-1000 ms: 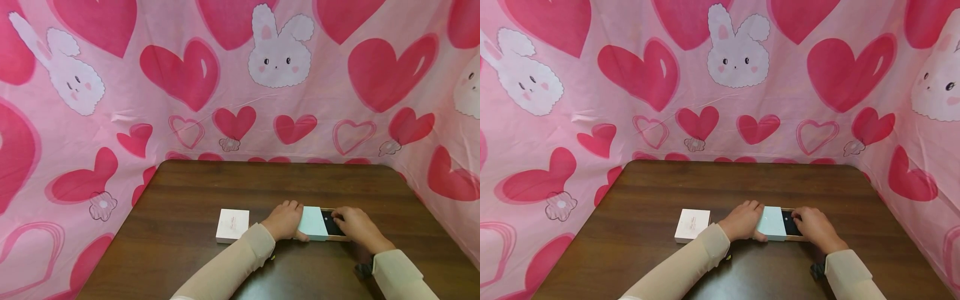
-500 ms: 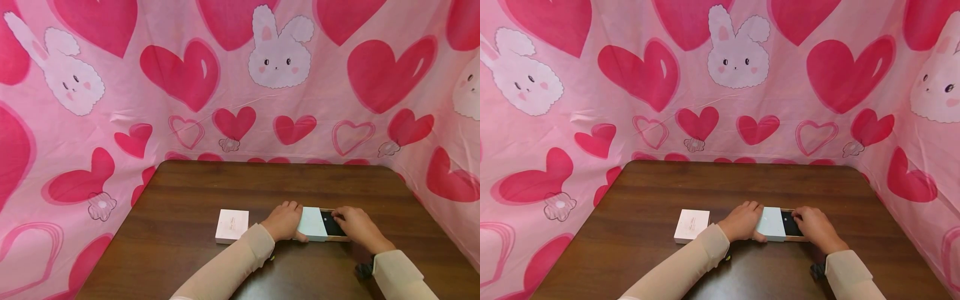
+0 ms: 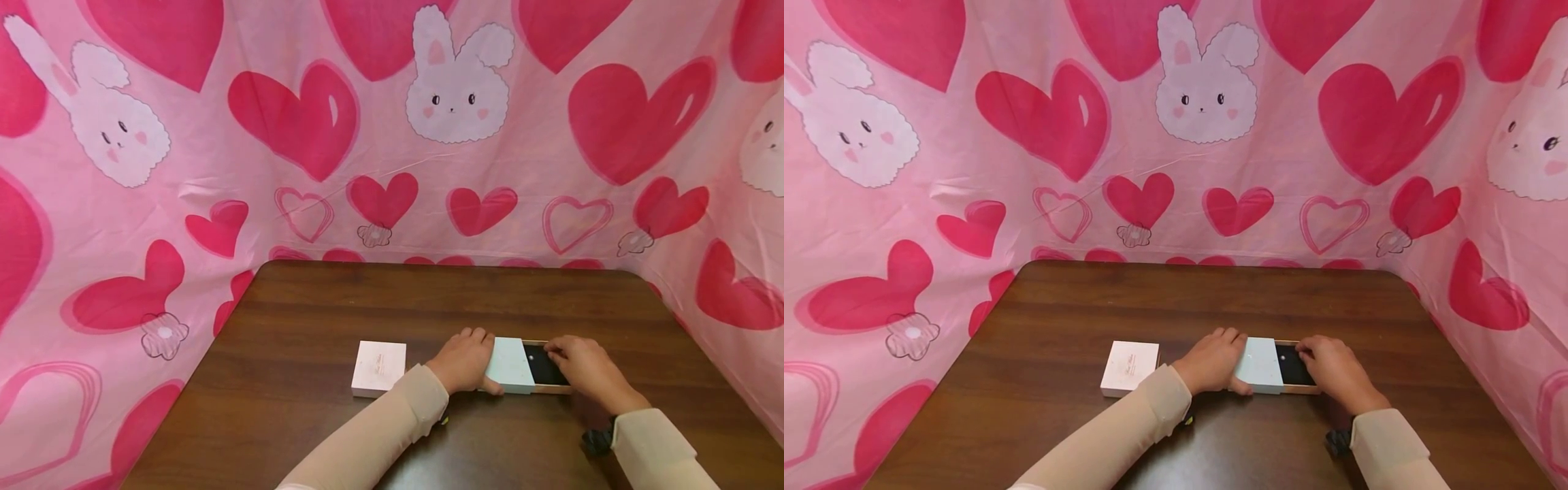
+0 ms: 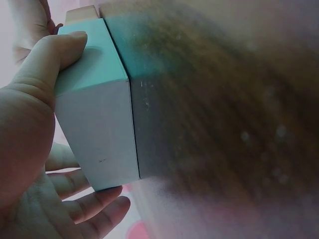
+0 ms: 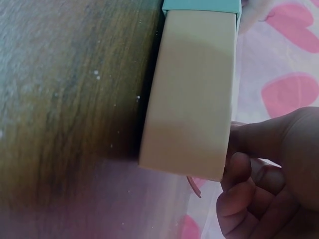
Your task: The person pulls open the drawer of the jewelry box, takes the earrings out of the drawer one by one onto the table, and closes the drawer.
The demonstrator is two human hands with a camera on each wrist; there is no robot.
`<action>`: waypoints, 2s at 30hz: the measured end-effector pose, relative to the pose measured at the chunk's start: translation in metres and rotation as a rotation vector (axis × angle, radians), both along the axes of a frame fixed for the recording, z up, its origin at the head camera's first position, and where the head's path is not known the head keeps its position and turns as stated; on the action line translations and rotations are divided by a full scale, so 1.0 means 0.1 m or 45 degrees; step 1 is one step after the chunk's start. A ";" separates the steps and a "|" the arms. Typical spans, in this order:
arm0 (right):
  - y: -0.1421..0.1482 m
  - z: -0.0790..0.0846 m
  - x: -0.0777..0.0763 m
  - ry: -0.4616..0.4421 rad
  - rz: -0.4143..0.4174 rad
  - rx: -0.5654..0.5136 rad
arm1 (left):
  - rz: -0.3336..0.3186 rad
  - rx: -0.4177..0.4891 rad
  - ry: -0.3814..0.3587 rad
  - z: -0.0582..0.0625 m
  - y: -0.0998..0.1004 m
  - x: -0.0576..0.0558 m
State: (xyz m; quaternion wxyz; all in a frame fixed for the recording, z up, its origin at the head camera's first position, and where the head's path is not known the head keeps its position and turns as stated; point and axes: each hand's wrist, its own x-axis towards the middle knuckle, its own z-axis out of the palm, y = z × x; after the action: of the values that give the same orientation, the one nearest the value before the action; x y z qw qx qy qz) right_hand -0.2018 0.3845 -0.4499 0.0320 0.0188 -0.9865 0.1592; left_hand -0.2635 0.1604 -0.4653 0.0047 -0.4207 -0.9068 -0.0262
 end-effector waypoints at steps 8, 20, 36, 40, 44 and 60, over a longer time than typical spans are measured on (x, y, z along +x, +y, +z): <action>0.02 0.01 0.00 0.060 0.004 -0.006 | -0.007 0.004 0.016 -0.01 0.00 0.01; 0.06 0.06 0.01 0.104 0.003 -0.036 | -0.010 0.020 0.026 0.00 -0.02 0.00; 0.19 0.08 0.01 0.077 -0.036 -0.132 | -0.012 0.038 0.025 0.00 -0.02 0.00; 0.22 0.08 0.02 0.018 -0.071 -0.170 | -0.004 0.040 0.032 -0.01 -0.02 0.00; 0.25 0.07 0.04 0.008 -0.090 -0.176 | 0.001 0.040 0.057 -0.02 -0.01 0.00; 0.40 0.02 0.10 0.060 -0.122 -0.174 | -0.001 0.028 0.033 0.00 -0.02 0.03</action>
State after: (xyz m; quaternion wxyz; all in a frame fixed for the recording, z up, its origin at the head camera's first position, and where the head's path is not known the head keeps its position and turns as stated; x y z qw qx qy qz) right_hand -0.1920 0.4247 -0.4476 0.0640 -0.0269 -0.9721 0.2241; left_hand -0.2609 0.1586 -0.4649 0.0212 -0.4213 -0.9062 -0.0308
